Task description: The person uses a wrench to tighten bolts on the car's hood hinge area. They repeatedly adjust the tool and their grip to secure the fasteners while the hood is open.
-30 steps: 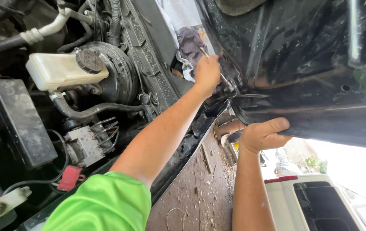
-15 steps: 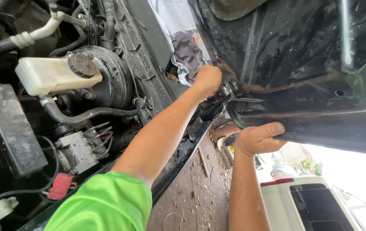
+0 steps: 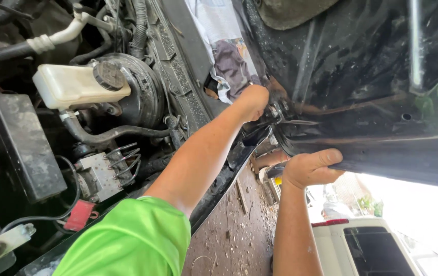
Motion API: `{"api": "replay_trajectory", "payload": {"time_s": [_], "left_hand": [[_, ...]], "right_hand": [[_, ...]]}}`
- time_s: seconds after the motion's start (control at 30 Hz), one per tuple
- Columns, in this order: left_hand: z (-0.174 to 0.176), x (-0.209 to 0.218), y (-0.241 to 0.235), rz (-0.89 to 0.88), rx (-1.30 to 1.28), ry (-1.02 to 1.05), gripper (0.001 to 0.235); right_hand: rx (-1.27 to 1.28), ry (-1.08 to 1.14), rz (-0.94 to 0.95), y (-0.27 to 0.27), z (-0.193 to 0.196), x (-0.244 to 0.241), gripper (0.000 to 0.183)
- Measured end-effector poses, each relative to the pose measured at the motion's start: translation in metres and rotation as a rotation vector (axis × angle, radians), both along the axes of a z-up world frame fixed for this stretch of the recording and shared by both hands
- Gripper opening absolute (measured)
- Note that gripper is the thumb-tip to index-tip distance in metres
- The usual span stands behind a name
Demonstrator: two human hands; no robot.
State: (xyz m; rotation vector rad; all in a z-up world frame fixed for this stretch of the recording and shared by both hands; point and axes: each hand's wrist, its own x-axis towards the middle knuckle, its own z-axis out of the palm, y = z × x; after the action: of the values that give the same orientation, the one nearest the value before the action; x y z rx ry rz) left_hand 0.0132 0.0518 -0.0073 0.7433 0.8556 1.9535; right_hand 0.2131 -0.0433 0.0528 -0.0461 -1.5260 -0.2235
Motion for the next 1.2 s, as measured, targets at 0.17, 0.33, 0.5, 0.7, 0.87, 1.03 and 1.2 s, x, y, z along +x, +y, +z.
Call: {"api": "replay_trajectory", "payload": {"time_s": [0.17, 0.33, 0.5, 0.7, 0.87, 1.03, 1.2], "left_hand": [[0.012, 0.009, -0.028, 0.074, 0.077, -0.402, 0.026], [0.003, 0.023, -0.048, 0.214, 0.164, -0.352, 0.036], [-0.001, 0.028, -0.037, 0.558, 0.241, -0.214, 0.037], [0.0, 0.044, -0.082, 1.041, 0.421, 0.235, 0.029], [0.011, 0.06, -0.137, 0.986, 0.441, 0.395, 0.019], [0.009, 0.062, -0.146, 1.045, 0.516, 0.507, 0.017], [0.001, 0.067, -0.152, 1.07, 0.566, 0.641, 0.015]], "right_hand": [[0.068, 0.019, -0.036, 0.014, -0.001, 0.009, 0.072], [0.088, 0.035, -0.068, 0.019, 0.002, 0.006, 0.074], [0.051, 0.05, -0.091, 0.022, 0.004, 0.004, 0.075], [0.273, 0.276, -0.835, 0.017, -0.003, 0.017, 0.069], [0.07, -0.026, -0.071, 0.008, 0.005, 0.008, 0.074], [0.064, 0.007, -0.099, 0.013, 0.002, 0.01, 0.072], [0.089, -0.012, -0.056, 0.014, 0.002, 0.007, 0.07]]}}
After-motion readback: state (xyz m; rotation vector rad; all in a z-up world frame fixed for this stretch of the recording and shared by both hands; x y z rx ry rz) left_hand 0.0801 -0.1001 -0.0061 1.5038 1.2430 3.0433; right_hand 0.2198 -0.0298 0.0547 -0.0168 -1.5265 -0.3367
